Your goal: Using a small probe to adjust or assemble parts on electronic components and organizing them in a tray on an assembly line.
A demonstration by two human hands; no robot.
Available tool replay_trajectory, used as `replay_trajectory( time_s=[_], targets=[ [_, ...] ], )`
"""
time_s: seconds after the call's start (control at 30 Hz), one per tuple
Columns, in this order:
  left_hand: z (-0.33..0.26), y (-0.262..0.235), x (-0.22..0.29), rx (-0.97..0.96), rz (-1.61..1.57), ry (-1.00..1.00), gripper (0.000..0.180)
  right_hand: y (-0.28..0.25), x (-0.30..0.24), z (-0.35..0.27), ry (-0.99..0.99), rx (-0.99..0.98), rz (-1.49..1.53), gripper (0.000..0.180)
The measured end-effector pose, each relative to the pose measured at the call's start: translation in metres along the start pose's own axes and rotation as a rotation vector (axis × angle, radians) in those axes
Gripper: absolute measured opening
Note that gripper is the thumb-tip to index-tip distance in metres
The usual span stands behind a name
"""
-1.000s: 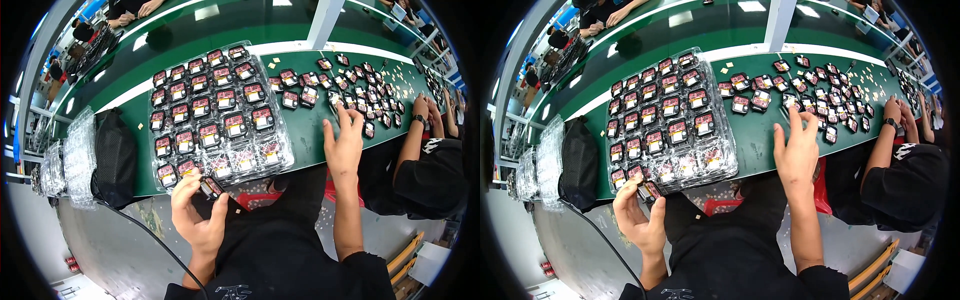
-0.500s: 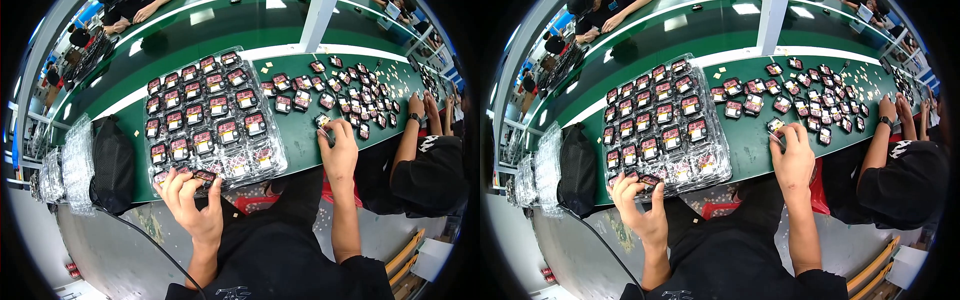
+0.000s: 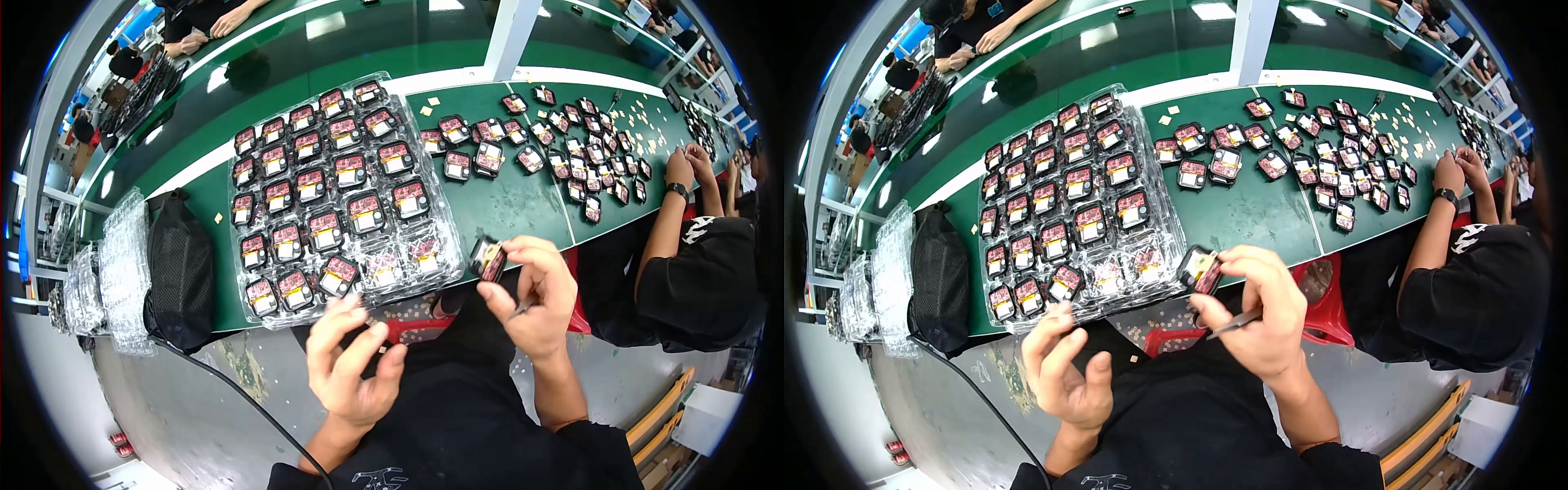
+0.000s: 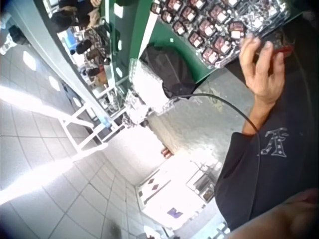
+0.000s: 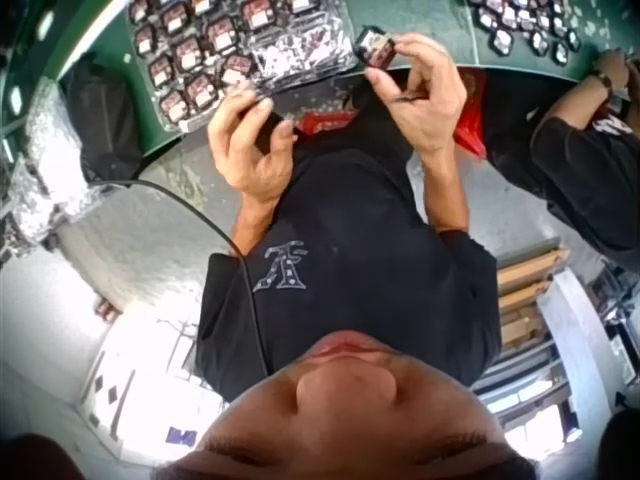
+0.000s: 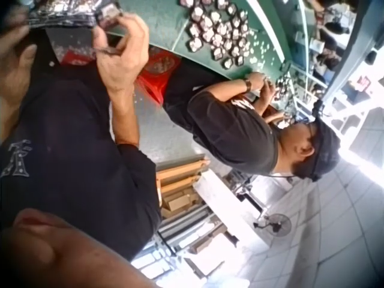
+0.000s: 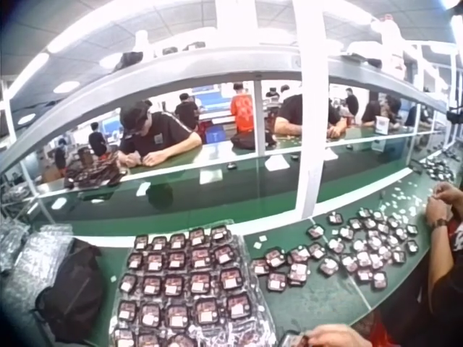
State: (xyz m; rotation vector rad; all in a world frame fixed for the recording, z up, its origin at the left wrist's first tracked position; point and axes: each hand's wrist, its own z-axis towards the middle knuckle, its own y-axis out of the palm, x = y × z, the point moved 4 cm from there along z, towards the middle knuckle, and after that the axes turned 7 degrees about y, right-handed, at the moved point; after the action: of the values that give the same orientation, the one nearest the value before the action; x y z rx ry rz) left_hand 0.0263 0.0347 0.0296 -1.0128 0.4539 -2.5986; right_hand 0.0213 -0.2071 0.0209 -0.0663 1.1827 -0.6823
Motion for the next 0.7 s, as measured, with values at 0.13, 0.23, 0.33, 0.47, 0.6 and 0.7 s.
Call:
replay_trajectory(
  time_s=[0.13, 0.23, 0.33, 0.47, 0.6, 0.7],
  targets=[
    [0.000, 0.030, 0.007, -0.069, -0.090, 0.155, 0.049, 0.024, -0.018, -0.028, 0.302, -0.192, 0.536, 0.043],
    [0.001, 0.032, 0.007, -0.123, -0.398, -0.064, 0.061, 0.030, -0.025, -0.034, 0.241, -0.253, 0.534, 0.044],
    [-0.014, 0.032, -0.001, -0.098, -1.011, -0.457, 0.072, 0.028, -0.027, -0.029, 0.170, -0.298, 0.469, 0.046],
    [-0.019, 0.034, -0.010, -0.095, -1.074, -0.506, 0.067, 0.028, -0.034, -0.017, 0.023, -0.402, 0.309, 0.053],
    [-0.016, 0.033, -0.013, -0.139, -1.007, -0.465, 0.060, 0.032, -0.027, -0.023, -0.144, -0.432, 0.240, 0.058],
    [-0.020, 0.034, -0.013, -0.060, -1.077, -0.546, 0.061, 0.029, -0.033, -0.019, -0.134, -0.411, 0.227, 0.045]
  ],
)
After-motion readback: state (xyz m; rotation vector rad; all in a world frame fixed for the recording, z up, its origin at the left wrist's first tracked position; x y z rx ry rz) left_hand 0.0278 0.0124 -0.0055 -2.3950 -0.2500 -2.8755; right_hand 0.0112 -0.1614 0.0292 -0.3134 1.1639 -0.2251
